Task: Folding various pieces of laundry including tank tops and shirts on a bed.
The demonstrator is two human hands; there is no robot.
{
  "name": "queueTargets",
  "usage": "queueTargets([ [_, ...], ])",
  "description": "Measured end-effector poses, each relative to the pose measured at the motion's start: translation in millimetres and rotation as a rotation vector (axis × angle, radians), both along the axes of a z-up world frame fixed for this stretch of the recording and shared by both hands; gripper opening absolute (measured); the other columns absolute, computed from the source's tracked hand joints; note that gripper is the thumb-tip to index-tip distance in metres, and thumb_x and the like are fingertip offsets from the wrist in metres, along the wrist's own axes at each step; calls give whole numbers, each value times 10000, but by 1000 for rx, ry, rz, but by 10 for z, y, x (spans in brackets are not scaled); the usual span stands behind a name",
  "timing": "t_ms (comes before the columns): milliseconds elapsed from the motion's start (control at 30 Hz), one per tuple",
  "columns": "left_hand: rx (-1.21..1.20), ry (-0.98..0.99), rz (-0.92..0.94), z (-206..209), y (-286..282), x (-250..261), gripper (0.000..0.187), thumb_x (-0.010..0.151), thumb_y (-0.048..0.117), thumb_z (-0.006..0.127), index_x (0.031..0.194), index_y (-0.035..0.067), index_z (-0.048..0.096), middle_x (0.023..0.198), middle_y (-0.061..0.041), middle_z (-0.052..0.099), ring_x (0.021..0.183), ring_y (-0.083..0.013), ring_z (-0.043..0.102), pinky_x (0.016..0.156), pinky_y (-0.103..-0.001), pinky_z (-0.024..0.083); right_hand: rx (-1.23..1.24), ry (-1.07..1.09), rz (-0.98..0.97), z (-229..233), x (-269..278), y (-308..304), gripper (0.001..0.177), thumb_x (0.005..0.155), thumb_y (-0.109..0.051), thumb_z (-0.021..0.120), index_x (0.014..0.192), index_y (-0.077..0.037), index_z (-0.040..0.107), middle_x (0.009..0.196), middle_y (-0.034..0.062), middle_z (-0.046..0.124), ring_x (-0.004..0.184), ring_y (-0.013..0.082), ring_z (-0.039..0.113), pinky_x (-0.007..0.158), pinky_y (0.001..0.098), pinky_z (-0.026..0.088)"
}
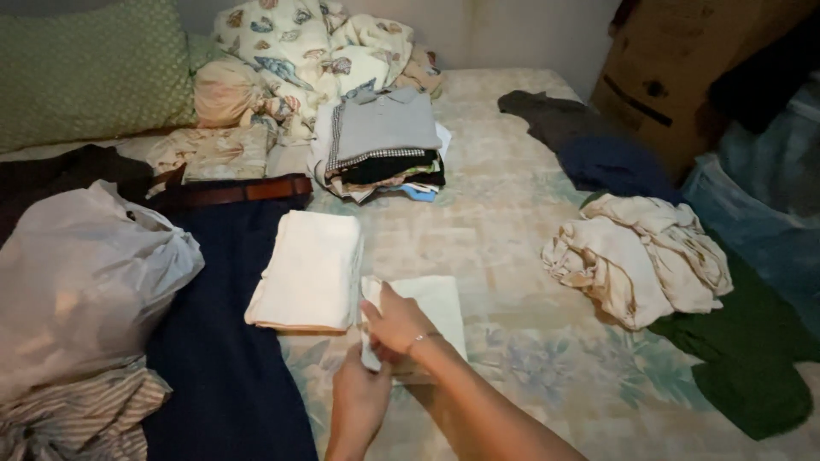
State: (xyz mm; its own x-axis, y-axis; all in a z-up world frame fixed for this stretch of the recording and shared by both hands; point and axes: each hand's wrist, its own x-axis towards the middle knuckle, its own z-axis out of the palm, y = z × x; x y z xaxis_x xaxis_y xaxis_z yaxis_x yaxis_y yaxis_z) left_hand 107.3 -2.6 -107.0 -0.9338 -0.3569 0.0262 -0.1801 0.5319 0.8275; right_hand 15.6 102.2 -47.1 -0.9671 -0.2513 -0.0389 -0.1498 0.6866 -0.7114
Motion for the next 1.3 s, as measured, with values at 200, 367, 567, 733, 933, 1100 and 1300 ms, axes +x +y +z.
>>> queueTargets([
  [200,14,-36,-106,-293,-261,-158,392,797,323,798,1019,2,759,817,-185,769,733,-282,765,691,-396,571,161,390,-101,-79,-308,445,251,898,-250,641,1055,-119,786,1058,163,756,1049,388,685,915,494,540],
  [367,97,-26,-64,-238,-160,-78,355,795,293,785,1005,9,752,790,-142,778,704,-262,762,671,-400,577,407,348,90,-34,-754,245,278,811,-295,764,1072,-204,781,1112,52,744,1125,321,593,967,541,411],
  [567,114,-151,-50,-105,-195,-86,376,811,287,777,1047,3,704,756,-166,757,685,-288,766,646,-407,584,485,258,140,-180,-1203,91,228,858,-297,722,1073,-248,782,1144,16,739,1153,255,646,1021,555,404],
  [733,-7,-15,-122,-131,-252,-69,385,742,261,822,963,-30,700,757,-158,745,698,-299,755,635,-402,590,482,198,159,39,-967,74,281,874,-330,682,1140,-265,744,1180,27,714,1187,274,600,1019,585,372],
  [933,-320,-107,92,441,48,302,756,823,510,789,1273,-34,520,1292,-255,559,1180,-436,549,941,-510,484,478,91,151,48,-610,113,424,996,-450,471,1336,-258,636,1392,6,632,1314,281,554,1133,590,343],
  [1100,-674,366,-401,-91,153,364,702,912,451,690,1510,147,483,1609,-200,364,1461,-443,269,1125,-708,183,608,256,141,-353,-650,128,577,1033,-504,326,1553,-253,348,1649,17,287,1490,407,247,1158,671,188],
  [1300,-601,45,-599,531,131,508,624,862,483,668,1468,379,561,1615,-248,294,1524,-551,204,1087,-763,109,604,153,89,-84,-482,58,642,1020,-565,331,1591,-273,302,1693,5,201,1535,402,170,1192,673,142],
])
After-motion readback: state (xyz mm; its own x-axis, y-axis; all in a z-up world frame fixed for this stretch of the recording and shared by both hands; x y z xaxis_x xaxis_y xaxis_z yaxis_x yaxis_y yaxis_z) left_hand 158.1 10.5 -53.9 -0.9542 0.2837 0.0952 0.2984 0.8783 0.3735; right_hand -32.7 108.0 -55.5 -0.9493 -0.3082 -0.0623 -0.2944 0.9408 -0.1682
